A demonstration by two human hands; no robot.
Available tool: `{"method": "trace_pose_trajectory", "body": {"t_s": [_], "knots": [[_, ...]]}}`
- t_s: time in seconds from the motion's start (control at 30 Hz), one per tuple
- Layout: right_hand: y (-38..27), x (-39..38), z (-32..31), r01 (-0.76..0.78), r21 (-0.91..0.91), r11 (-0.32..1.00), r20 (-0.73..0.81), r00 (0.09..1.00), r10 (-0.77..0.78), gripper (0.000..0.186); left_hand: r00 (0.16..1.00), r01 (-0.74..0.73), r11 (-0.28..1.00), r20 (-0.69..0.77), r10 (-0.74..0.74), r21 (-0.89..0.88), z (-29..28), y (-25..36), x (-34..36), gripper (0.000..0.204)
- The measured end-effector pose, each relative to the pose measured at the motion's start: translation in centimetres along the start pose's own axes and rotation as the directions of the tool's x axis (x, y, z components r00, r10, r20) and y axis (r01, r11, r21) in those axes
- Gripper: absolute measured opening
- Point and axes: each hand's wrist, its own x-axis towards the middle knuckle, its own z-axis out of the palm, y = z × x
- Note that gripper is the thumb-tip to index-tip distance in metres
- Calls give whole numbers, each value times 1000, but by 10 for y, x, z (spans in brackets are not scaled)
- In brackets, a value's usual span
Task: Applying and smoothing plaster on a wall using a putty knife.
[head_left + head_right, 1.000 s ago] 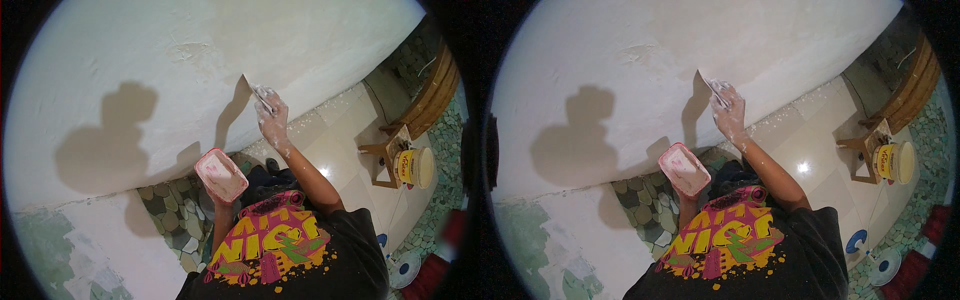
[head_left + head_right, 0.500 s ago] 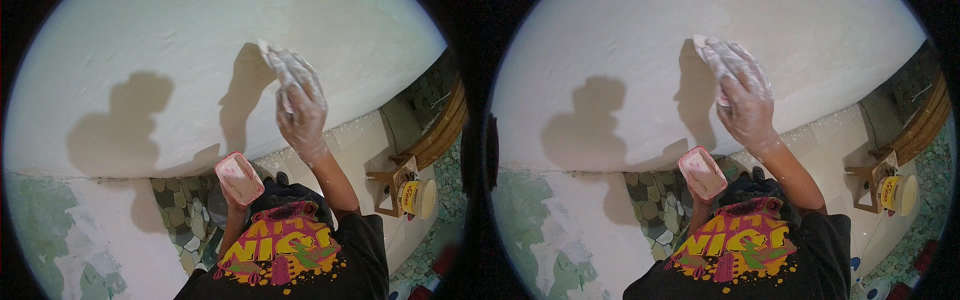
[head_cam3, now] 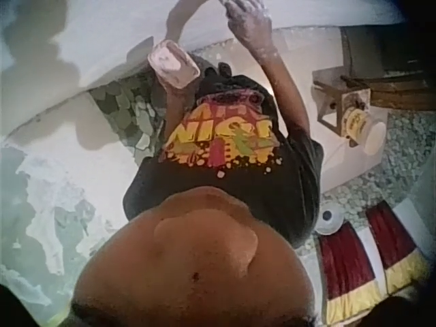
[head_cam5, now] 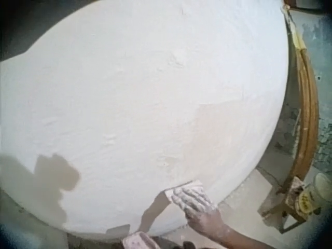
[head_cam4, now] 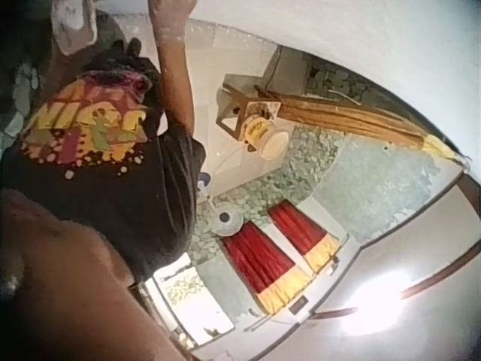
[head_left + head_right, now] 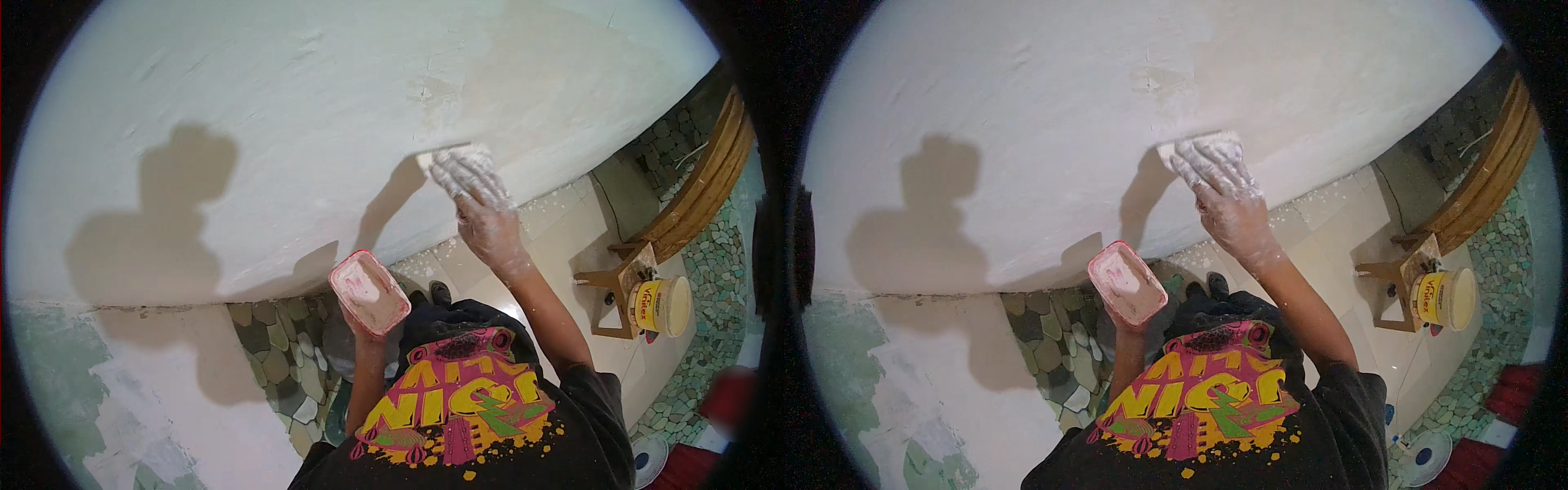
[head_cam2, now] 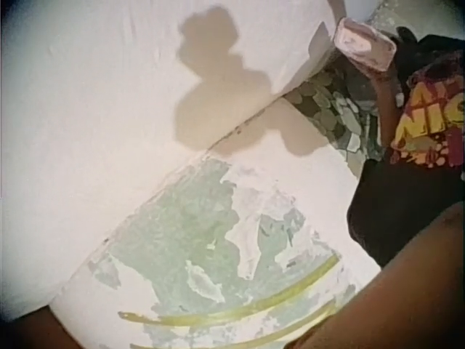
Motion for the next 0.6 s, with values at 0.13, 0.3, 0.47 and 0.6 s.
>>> {"method": "trace_pose_trajectory", "body": {"t_s": [0.13,0.3,0.47,0.6], "knots": [[-14,38,-40,14,14,1000,-265,964,-10,64,998,-57,998,-22,58,36,3,5,1,65],[-13,30,-8,-56,-140,989,-188,982,29,62,997,-73,997,-10,73,38,7,1,-9,66],[-9,-22,27,-15,43,999,161,987,8,57,990,-139,990,21,138,31,27,-9,-16,68],[7,-61,31,-353,593,723,307,930,203,44,976,-177,984,128,178,-18,42,-17,-14,78]]}}
